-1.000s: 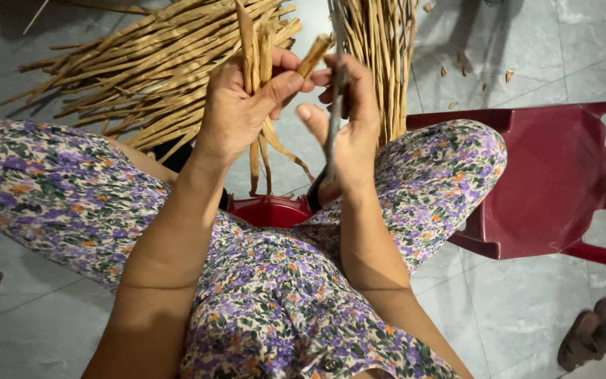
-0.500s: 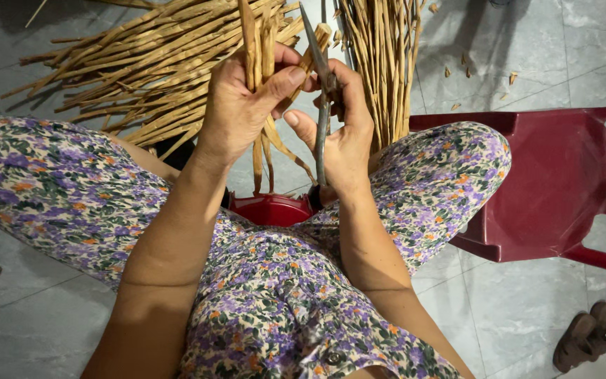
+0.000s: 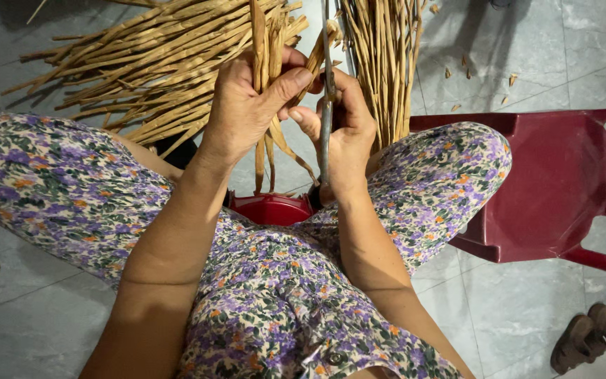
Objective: The person sits on a red plastic stool and uses shears to trim the ends of thin wooden sticks. They repeatedly pick up sticks, cut the tips, and place the trimmed pieces into a pile on the floor.
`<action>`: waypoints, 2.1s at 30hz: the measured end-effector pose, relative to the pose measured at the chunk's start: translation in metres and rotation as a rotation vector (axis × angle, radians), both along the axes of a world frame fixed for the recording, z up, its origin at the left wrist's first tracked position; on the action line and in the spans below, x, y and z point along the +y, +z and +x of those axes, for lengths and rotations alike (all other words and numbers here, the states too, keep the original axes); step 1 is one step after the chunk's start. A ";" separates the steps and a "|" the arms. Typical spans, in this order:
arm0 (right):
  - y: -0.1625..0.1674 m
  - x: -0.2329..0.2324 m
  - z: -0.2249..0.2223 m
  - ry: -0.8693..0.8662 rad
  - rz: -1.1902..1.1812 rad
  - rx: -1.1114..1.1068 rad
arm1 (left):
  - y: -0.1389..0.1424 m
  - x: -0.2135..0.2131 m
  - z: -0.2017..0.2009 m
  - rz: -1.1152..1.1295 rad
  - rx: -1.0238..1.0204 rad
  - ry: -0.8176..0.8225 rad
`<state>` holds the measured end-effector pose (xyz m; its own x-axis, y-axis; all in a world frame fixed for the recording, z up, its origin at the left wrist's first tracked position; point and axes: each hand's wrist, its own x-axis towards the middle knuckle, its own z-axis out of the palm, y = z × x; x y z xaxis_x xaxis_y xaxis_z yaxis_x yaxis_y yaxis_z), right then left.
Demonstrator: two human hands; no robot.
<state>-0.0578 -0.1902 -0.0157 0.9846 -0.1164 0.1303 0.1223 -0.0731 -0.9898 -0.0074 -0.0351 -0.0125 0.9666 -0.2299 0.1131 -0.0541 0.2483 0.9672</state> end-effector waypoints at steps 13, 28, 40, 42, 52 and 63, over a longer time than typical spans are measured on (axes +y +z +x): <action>-0.006 -0.006 0.009 -0.040 0.101 -0.063 | 0.006 0.000 -0.001 0.112 -0.004 0.003; 0.008 -0.021 0.003 -0.104 0.229 -0.164 | 0.015 -0.007 -0.015 0.287 -0.022 -0.276; 0.011 -0.012 -0.009 -0.115 0.165 -0.231 | 0.012 -0.009 -0.024 0.581 -0.373 -0.095; 0.011 -0.013 -0.009 -0.121 0.142 -0.203 | 0.014 -0.007 -0.024 0.581 -0.415 -0.112; 0.036 -0.014 -0.001 0.003 0.540 -0.065 | 0.020 0.003 -0.015 0.031 -0.049 -0.341; 0.028 -0.022 0.000 0.040 0.729 -0.146 | 0.004 -0.001 -0.011 0.231 -0.091 -0.169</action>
